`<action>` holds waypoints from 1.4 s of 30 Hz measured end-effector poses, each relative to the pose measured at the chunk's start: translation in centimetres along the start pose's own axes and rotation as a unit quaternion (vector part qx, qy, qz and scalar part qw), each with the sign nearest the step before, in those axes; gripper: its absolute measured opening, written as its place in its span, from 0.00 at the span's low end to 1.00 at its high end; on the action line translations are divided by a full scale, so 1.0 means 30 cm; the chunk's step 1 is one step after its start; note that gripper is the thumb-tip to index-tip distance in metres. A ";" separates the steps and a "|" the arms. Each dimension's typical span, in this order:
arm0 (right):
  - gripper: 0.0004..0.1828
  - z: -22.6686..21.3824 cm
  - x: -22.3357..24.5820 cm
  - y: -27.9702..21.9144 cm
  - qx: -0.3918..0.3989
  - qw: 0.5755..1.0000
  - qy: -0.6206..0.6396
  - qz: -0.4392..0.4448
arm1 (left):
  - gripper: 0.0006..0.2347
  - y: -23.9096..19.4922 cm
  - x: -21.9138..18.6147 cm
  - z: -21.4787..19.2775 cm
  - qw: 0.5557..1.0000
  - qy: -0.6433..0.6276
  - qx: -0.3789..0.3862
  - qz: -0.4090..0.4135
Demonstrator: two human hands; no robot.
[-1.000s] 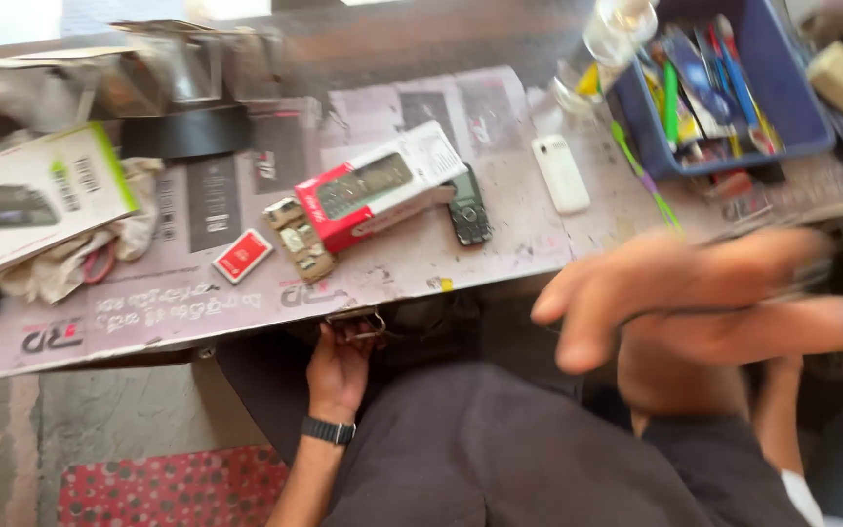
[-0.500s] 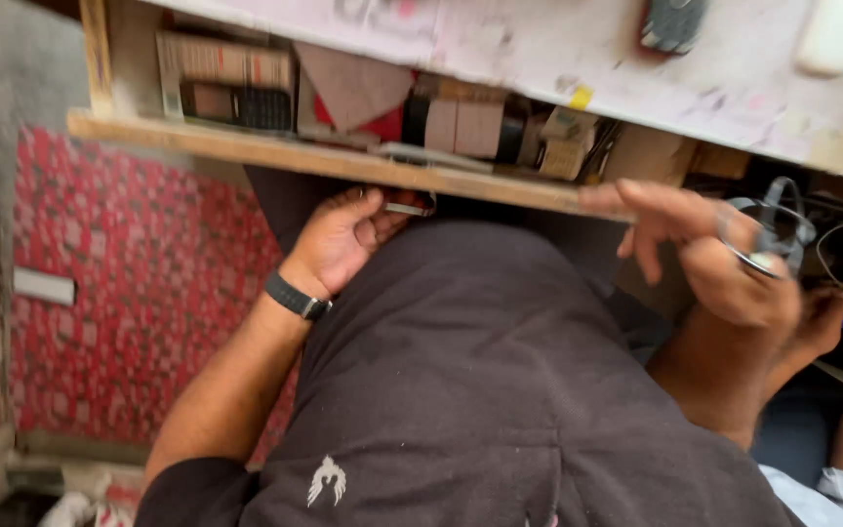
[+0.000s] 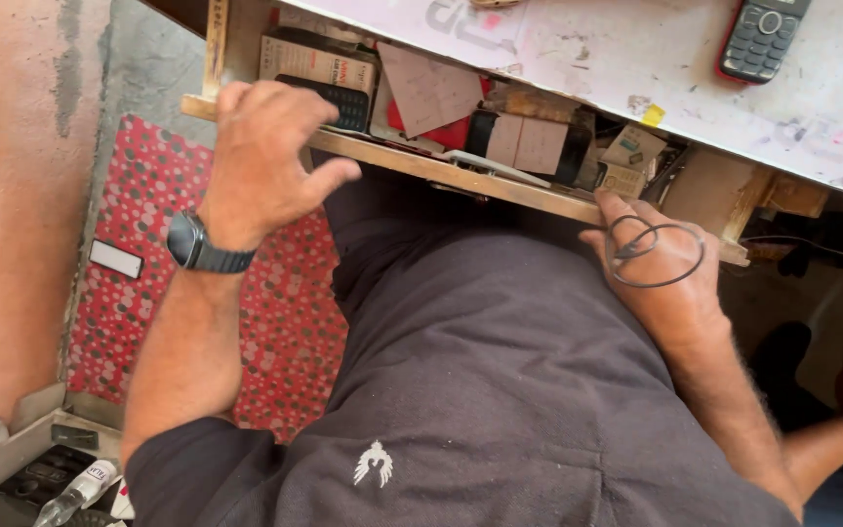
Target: The person unpacks a new mobile phone from its box and places it on the table. They then retrieve a charger from a drawer and connect it to the phone. The person removes the back cover and battery from another phone, inserts a SIM card, and reassembles the device.
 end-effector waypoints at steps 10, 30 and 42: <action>0.11 0.018 -0.032 -0.053 -0.007 0.997 0.073 -0.026 | 0.08 -0.088 0.015 0.061 0.989 -0.007 0.149 0.006; 0.10 0.052 -0.017 -0.083 0.003 0.950 0.256 0.179 | 0.19 0.502 -0.518 0.715 0.935 -0.025 0.316 0.156; 0.14 0.059 -0.029 -0.107 -0.099 0.990 0.093 0.028 | 0.16 0.511 -0.481 1.061 0.945 -0.063 0.319 0.021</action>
Point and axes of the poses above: each hand's wrist, its own y-axis towards the middle knuckle, its own z-axis out of the palm, x = y × z, the point moved 1 cm from there along y, towards the middle knuckle, and after that the axes turned 5 degrees about y, right-handed, at the moved point
